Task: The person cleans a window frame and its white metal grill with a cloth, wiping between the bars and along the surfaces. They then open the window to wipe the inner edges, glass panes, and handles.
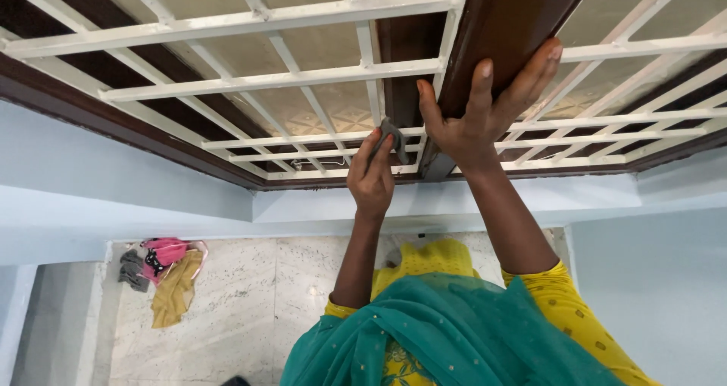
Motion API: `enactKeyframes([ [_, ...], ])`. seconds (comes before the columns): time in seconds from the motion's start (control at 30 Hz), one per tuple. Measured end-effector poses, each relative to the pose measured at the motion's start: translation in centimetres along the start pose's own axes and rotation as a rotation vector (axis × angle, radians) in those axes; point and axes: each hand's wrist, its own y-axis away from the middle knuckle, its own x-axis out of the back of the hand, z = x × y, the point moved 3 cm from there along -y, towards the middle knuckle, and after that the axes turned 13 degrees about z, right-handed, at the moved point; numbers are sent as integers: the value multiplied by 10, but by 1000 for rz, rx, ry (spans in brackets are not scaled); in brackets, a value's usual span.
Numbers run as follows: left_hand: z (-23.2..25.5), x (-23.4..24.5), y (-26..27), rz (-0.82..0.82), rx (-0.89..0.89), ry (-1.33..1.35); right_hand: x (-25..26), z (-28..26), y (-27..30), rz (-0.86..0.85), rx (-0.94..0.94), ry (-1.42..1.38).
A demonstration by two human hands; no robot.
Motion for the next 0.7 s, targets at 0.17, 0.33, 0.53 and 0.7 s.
enactKeyframes([
  [0.17,-12,19,-10,111,70,26,-2,3,4,17,0,-20],
  [0.33,-32,35,-10,175,92,-76,-3,8,12,10,-13,-12],
  [0.53,-49,53,-12,245,143,-140,-4,13,18,-8,-28,-24],
  [0.7,-61,74,-26,317,191,-215,-10,23,25,21,-24,-33],
])
